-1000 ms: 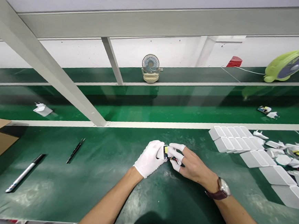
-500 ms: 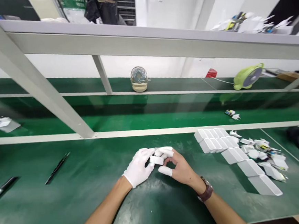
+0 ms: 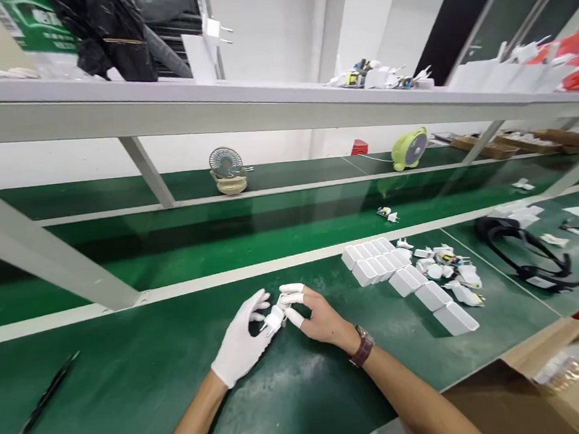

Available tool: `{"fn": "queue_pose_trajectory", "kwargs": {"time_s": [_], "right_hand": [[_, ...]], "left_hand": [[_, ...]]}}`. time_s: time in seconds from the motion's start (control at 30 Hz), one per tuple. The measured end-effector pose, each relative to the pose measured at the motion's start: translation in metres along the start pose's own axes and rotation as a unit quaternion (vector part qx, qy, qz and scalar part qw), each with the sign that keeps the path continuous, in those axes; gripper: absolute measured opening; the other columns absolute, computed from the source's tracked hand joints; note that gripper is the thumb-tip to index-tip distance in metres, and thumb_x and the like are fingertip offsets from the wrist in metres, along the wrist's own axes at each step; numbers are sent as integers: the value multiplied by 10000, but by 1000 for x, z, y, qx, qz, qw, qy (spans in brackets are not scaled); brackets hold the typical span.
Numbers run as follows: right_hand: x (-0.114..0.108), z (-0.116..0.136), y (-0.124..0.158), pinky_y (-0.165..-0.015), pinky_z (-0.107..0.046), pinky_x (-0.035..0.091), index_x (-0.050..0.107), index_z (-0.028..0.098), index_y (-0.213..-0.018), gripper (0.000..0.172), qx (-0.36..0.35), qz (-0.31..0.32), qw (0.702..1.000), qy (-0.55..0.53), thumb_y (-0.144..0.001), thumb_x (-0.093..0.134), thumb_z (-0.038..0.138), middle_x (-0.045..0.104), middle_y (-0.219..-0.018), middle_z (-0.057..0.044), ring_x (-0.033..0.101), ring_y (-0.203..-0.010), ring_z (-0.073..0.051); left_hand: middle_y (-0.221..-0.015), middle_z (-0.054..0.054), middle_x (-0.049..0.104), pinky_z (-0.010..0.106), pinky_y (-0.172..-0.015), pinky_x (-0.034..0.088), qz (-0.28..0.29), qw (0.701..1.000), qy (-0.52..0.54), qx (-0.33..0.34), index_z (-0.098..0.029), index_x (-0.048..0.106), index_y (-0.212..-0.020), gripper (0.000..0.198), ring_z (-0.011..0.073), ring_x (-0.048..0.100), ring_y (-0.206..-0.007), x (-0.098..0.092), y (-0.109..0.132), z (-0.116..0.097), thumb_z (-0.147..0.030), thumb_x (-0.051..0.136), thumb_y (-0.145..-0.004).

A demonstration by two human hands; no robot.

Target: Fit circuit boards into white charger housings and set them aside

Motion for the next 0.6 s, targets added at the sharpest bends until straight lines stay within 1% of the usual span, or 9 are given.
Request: {"fn": "queue_pose_trajectory", "kwargs": {"time_s": [0.03,0.07,0.13,0.17,0.23,0.33,0.43,0.5,0.6], "right_hand": [[2,0,1,-1088,-447,454,660,238,-1180,262,-4,5,1000,16,-927,607,195,599,-1327,-109,563,-1260,-214],[3,2,3,-1092,-470,443,660,240,-1175,257,-9,9,999,33,-922,626,211,611,-1301,-109,568,-1246,-222],[4,5,3,-1089,-499,432,658,239,-1173,263,-17,10,998,62,-911,663,242,643,-1222,-102,587,-1199,-231],[3,7,3,-1082,-500,435,651,238,-1184,280,-23,10,997,71,-906,678,257,654,-1185,-98,596,-1175,-231],[1,12,2,-1063,-481,460,636,237,-1220,327,-41,20,996,82,-901,695,285,653,-1175,-99,607,-1150,-228],[2,18,5,-1032,-429,504,641,259,-1245,340,-82,74,989,98,-911,690,309,600,-1290,-110,600,-1178,-226],[7,13,16,-1011,-381,537,624,279,-1289,331,-106,122,980,117,-959,624,289,563,-1359,-108,606,-1192,-211],[12,6,25,-984,-361,561,581,279,-1344,362,-112,132,976,132,-982,583,281,564,-1367,-107,627,-1167,-200],[18,-3,38,-952,-353,586,543,275,-1377,404,-126,110,975,145,-976,593,278,566,-1368,-107,643,-1142,-199]], "left_hand": [[-1336,101,617,430,-935,587,-2,1000,-18,23,-256,466,-1408,689,241,662,-1113,1,2,-6,-291,742,-778],[-1323,91,623,433,-943,581,-4,998,-36,49,-269,501,-1382,669,244,653,-1125,2,5,-12,-275,760,-764],[-1245,67,662,421,-944,576,-2,994,-61,89,-274,600,-1277,513,236,658,-1103,2,8,-20,-273,750,-787],[-1195,57,681,409,-937,577,-1,993,-70,96,-269,638,-1217,412,228,668,-1074,2,9,-21,-290,729,-816],[-1127,42,705,388,-923,580,-4,994,-83,74,-258,669,-1151,292,213,687,-1020,-1,8,-16,-333,678,-868],[-1154,32,707,379,-941,573,-17,996,-86,14,-255,649,-1189,321,209,692,-1029,-8,6,-3,-387,644,-897],[-1175,33,703,373,-953,564,-10,998,-61,-6,-253,622,-1237,364,206,687,-1045,-9,5,3,-395,635,-902],[-1169,38,700,370,-953,558,-1,999,-46,-4,-248,626,-1232,362,204,683,-1039,-7,6,1,-380,643,-895],[-1106,55,702,369,-922,561,7,1000,2,-3,-227,634,-1218,363,207,681,-998,-5,6,-4,-393,640,-896]]}}
Point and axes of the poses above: each hand's wrist, its own y-axis away from the middle knuckle, its own x-axis out of the palm, z = x × y, the point moved 7 cm from there along -y, towards the middle knuckle
